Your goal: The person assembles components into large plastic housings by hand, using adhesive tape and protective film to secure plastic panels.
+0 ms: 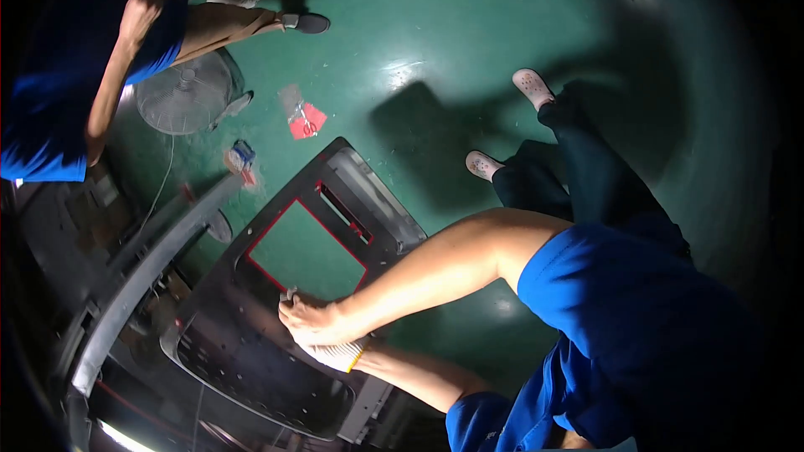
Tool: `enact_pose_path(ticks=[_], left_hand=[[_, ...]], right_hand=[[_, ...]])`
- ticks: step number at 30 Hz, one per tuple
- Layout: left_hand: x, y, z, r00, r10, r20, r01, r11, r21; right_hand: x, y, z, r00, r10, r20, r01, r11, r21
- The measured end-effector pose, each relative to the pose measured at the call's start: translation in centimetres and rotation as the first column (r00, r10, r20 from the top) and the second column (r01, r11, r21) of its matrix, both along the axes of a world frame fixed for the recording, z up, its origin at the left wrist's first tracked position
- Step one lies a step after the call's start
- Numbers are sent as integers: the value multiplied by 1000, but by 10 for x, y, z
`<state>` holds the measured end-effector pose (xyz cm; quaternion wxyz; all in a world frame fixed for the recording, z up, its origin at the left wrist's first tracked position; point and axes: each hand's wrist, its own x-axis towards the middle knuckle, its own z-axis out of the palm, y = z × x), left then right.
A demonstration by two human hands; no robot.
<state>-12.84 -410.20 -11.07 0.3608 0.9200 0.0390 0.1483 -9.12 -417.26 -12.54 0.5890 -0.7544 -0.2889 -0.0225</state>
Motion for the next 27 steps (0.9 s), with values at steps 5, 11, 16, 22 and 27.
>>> enact_pose_path(ticks=[5,11,16,22,27], left_hand=[[-1,-9,-15,997,71,19,-62,952,-300],[-8,-5,-28,978,196,-72,-202,800,-565],[-12,-23,-84,931,161,-328,-269,909,-319],[-10,36,-220,589,272,-761,-409,913,10],[10,54,-220,431,263,-863,-307,942,134]], right_hand=[[1,6,-14,948,203,-246,-106,928,356],[-25,-4,-57,962,2,-272,193,703,685],[-95,-79,-165,660,75,-747,572,594,565],[-177,-137,-266,268,63,-962,732,635,245],[-202,-160,-287,163,51,-985,762,628,158]])
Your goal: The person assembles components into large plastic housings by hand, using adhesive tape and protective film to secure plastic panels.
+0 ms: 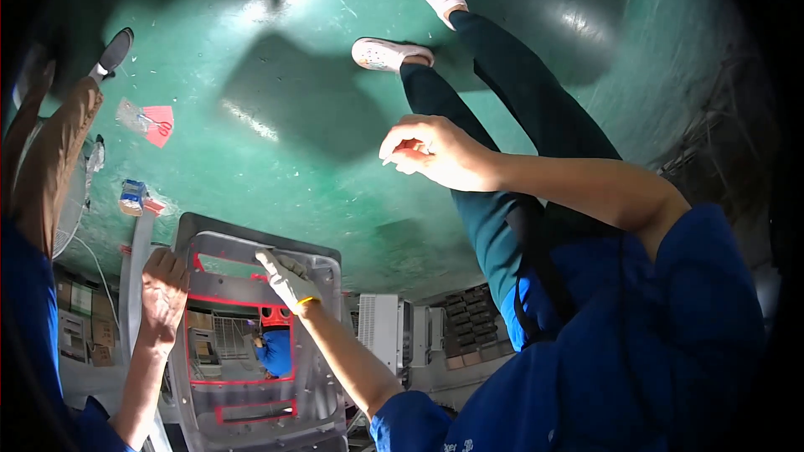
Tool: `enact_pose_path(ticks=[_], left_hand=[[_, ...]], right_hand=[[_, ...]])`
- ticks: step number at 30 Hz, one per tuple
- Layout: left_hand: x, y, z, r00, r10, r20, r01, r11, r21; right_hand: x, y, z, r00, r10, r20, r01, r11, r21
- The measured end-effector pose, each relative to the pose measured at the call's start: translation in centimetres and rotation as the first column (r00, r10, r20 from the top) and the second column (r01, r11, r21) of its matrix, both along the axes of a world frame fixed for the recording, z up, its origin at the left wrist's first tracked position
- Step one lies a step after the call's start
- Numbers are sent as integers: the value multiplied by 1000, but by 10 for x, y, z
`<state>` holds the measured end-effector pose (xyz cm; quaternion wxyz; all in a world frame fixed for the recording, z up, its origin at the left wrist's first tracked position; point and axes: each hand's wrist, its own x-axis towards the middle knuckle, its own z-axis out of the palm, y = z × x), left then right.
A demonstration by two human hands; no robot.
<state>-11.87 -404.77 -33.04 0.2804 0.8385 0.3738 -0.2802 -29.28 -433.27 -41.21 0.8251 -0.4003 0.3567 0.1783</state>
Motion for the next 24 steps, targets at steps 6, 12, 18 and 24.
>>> enact_pose_path(ticks=[6,12,18,24], left_hand=[[4,-1,-5,980,-198,-34,201,964,176],[2,46,-17,857,-514,24,479,814,329],[-27,-17,-21,931,-356,77,335,919,206],[-15,-27,-8,944,-271,186,218,940,263]], right_hand=[[7,14,-20,997,-72,-6,72,995,63],[37,80,-15,982,-185,-25,185,949,255],[69,146,-14,993,-116,14,112,983,148],[65,217,-14,984,-85,-156,131,941,312]])
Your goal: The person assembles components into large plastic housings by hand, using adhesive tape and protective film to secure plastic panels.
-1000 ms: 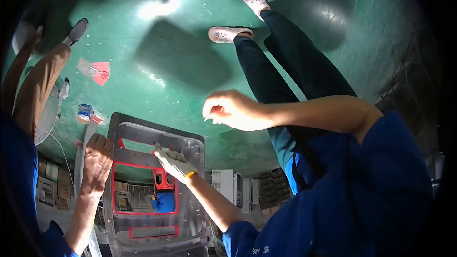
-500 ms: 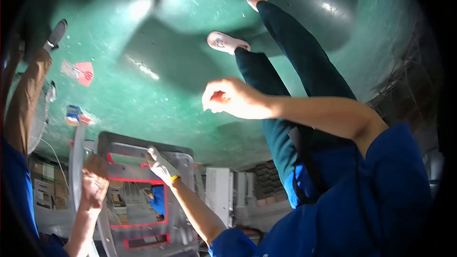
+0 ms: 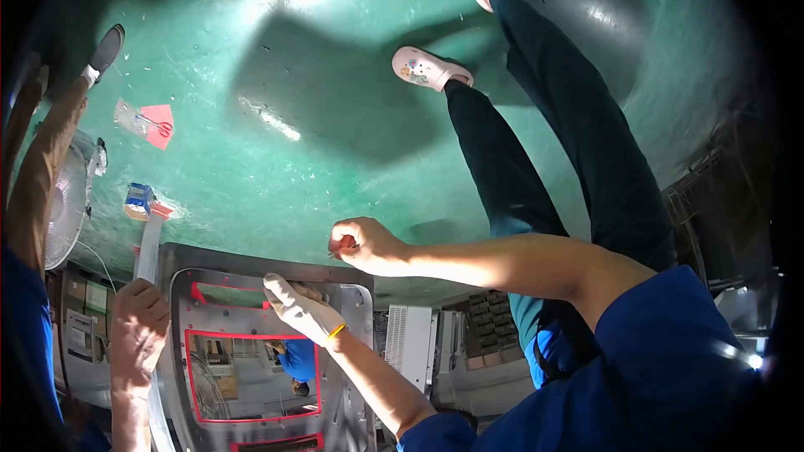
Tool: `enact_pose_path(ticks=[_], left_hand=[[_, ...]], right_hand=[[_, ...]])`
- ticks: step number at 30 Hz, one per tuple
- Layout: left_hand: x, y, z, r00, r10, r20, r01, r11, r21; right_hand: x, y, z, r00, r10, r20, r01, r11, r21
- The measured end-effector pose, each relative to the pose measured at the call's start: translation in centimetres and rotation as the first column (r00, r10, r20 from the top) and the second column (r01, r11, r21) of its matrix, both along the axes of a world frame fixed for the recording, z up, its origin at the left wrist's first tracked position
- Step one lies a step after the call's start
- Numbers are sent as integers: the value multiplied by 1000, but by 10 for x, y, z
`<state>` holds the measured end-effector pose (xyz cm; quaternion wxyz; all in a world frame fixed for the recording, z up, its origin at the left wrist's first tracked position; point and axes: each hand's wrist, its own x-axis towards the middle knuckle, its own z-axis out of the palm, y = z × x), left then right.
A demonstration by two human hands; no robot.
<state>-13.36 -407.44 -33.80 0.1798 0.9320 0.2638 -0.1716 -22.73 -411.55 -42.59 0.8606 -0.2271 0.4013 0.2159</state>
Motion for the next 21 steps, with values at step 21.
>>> enact_pose_path(ticks=[21], left_hand=[[-5,5,-8,995,70,69,-56,982,-182]], right_hand=[[-11,11,7,982,92,166,-66,985,-158]])
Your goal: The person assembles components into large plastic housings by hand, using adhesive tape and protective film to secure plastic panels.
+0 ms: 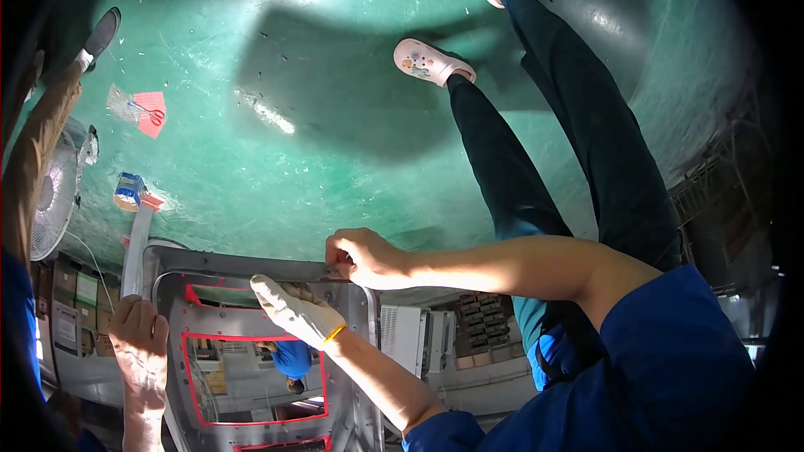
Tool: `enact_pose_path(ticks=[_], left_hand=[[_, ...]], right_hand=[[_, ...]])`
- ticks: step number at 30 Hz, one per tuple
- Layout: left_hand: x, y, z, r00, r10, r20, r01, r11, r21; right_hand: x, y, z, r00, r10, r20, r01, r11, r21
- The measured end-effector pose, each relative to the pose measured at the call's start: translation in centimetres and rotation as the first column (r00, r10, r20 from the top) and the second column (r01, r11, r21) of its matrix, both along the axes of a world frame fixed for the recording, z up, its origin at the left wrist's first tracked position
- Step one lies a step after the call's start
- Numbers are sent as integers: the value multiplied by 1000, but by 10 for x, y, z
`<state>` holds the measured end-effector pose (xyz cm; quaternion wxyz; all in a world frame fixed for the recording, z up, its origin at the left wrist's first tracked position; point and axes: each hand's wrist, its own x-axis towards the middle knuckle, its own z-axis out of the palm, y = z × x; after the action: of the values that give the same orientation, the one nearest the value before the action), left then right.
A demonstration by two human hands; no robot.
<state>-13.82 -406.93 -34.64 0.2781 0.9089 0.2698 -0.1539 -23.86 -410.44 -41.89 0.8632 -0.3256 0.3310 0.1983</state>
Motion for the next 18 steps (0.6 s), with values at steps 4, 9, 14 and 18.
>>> enact_pose_path(ticks=[4,9,14,18], left_hand=[[-2,-7,0,1000,8,-3,-7,995,98],[0,-5,-1,999,31,9,-31,999,-11],[-7,6,-4,993,106,60,-107,994,12],[-13,4,-7,998,55,-2,-55,998,13]], right_hand=[[1,-1,0,999,-34,1,33,999,13],[1,-2,3,999,-47,18,47,997,-58],[1,9,0,998,56,37,-54,997,-59],[-5,6,3,993,72,91,-53,980,-193]])
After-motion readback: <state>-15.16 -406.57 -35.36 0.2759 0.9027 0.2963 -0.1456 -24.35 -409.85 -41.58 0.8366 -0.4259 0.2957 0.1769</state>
